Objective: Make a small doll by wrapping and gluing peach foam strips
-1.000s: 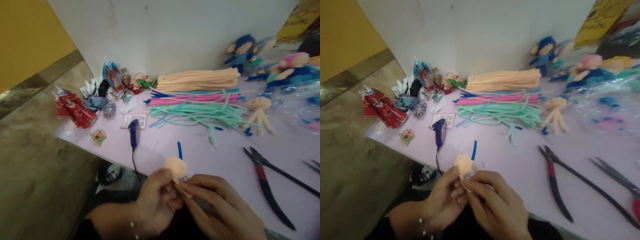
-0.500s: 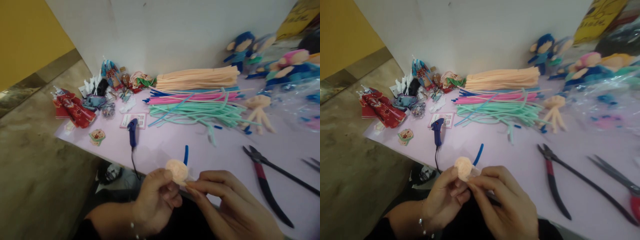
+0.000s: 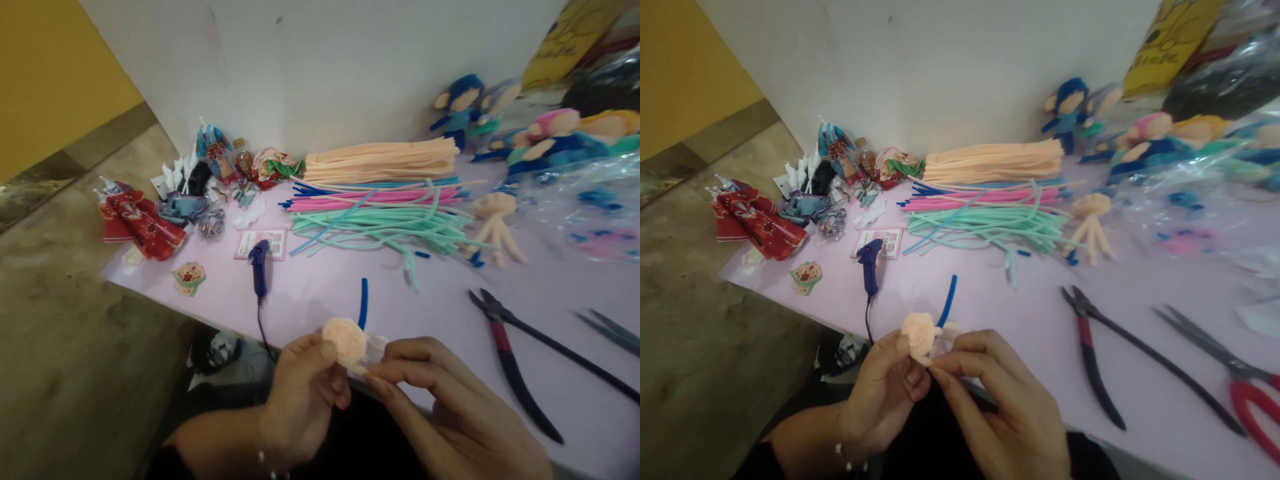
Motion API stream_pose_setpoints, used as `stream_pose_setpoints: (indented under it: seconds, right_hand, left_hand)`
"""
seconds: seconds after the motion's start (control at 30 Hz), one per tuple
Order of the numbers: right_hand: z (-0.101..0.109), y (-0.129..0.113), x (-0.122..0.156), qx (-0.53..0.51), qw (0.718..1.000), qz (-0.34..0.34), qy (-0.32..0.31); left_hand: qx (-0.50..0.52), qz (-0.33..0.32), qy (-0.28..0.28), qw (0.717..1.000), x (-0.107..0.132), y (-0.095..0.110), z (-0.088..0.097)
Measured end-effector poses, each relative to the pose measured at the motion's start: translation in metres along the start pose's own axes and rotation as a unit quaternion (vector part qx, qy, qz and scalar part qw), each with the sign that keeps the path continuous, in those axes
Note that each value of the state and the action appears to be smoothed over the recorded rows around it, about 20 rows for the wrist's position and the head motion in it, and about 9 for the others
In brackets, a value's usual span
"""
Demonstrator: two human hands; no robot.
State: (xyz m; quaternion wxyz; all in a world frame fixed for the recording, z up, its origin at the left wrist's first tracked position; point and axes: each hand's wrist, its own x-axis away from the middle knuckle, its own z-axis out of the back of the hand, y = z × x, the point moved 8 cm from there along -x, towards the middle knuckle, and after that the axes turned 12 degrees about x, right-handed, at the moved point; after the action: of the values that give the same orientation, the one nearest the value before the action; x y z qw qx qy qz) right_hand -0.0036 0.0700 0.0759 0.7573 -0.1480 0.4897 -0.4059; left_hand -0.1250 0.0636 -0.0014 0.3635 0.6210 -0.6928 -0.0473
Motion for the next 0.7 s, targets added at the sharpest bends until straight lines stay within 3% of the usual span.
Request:
stream_pose_setpoints:
  seconds: [0.37, 0.53, 0.7]
  right_hand:
    - [0.007, -0.006, -0.006, 0.012, 1.0, 0.012, 0.005]
    - [0.007, 0.0, -0.005, -0.028, 0.999, -0.039, 0.003]
    - [0.003, 0.008, -0.005, -0.064, 0.992, -0.096, -0.043]
  left_hand:
    - [-0.02, -0.013, -0.025, 0.999, 0.0, 0.002, -0.001]
    - [-0.034, -0.013, -0.036, 0.999, -0.001, 0.002, -0.003]
    - [-0.039, -0.009, -0.033, 0.999, -0.002, 0.003, -0.002]
